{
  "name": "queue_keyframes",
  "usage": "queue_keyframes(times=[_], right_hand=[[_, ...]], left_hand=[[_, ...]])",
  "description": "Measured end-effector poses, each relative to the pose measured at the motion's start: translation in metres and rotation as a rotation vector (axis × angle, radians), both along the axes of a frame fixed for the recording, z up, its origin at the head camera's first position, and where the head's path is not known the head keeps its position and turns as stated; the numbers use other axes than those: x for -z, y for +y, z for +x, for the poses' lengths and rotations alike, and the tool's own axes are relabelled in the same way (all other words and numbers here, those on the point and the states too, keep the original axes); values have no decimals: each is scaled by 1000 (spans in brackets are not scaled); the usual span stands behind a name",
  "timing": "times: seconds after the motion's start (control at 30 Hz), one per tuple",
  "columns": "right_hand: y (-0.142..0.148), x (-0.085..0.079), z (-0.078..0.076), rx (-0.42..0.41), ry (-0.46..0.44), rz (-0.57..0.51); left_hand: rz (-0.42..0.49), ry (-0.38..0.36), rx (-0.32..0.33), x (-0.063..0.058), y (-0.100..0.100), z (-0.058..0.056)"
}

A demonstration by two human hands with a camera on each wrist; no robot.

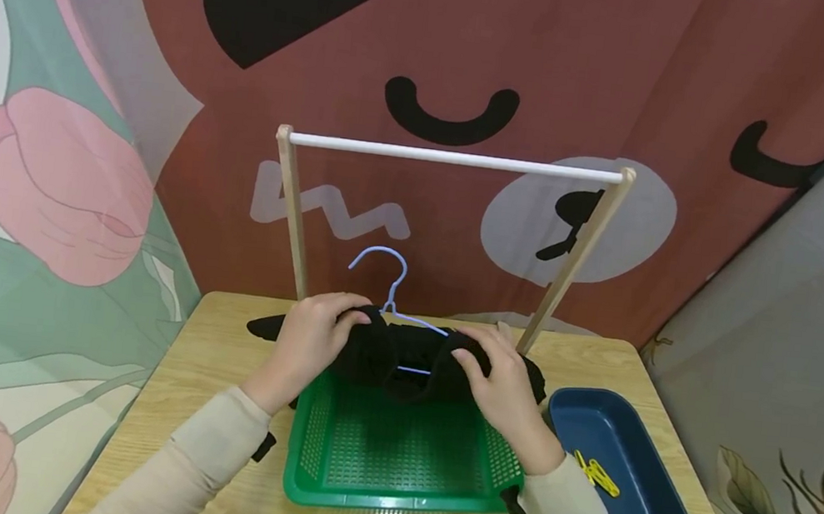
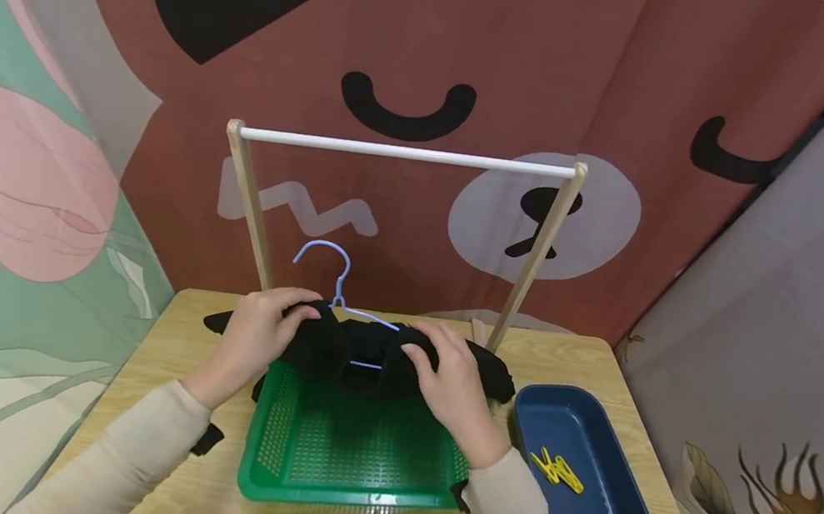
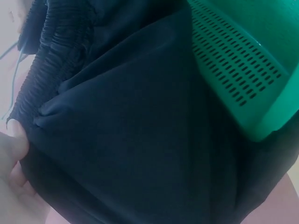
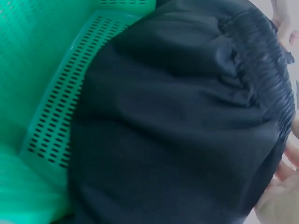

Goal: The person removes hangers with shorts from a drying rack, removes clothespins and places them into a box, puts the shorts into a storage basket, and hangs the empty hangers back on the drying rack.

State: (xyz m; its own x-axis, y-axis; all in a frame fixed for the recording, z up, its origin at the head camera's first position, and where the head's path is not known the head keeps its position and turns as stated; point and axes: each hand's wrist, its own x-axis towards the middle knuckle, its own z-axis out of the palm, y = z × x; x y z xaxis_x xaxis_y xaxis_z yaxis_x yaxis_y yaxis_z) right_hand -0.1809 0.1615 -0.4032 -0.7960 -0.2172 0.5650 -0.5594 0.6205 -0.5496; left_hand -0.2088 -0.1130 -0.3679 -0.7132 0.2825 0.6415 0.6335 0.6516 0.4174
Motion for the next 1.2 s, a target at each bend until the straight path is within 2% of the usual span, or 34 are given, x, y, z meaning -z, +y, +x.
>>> queue_keyframes(times=[0.13,0.3,0.43,0.57,0.7,0.83,1.03,1.2], right_hand=[[-6,-4,-1,-5,56,55],[-1,-4,-2,46,131,26],[13,-2,-1,69,97,-10],[31,1,0,144,45,-39],[45,3,0,200,41,-52],[53,4,1,202,51,-42],[61,10,2,233,87,-28],[58,20,6,193,83,15]], left_hand=[[-4,-5,-8,-1,0,1],[-10,-20,-66,2,-5,3],[-9,-32,-102,7,-13,4],[21,-50,-126,9,-22,3],[53,-48,-131,10,-29,1],[65,-62,-136,11,-31,-1],[158,-168,-210,13,-35,0],[194,-210,-222,14,-35,1]])
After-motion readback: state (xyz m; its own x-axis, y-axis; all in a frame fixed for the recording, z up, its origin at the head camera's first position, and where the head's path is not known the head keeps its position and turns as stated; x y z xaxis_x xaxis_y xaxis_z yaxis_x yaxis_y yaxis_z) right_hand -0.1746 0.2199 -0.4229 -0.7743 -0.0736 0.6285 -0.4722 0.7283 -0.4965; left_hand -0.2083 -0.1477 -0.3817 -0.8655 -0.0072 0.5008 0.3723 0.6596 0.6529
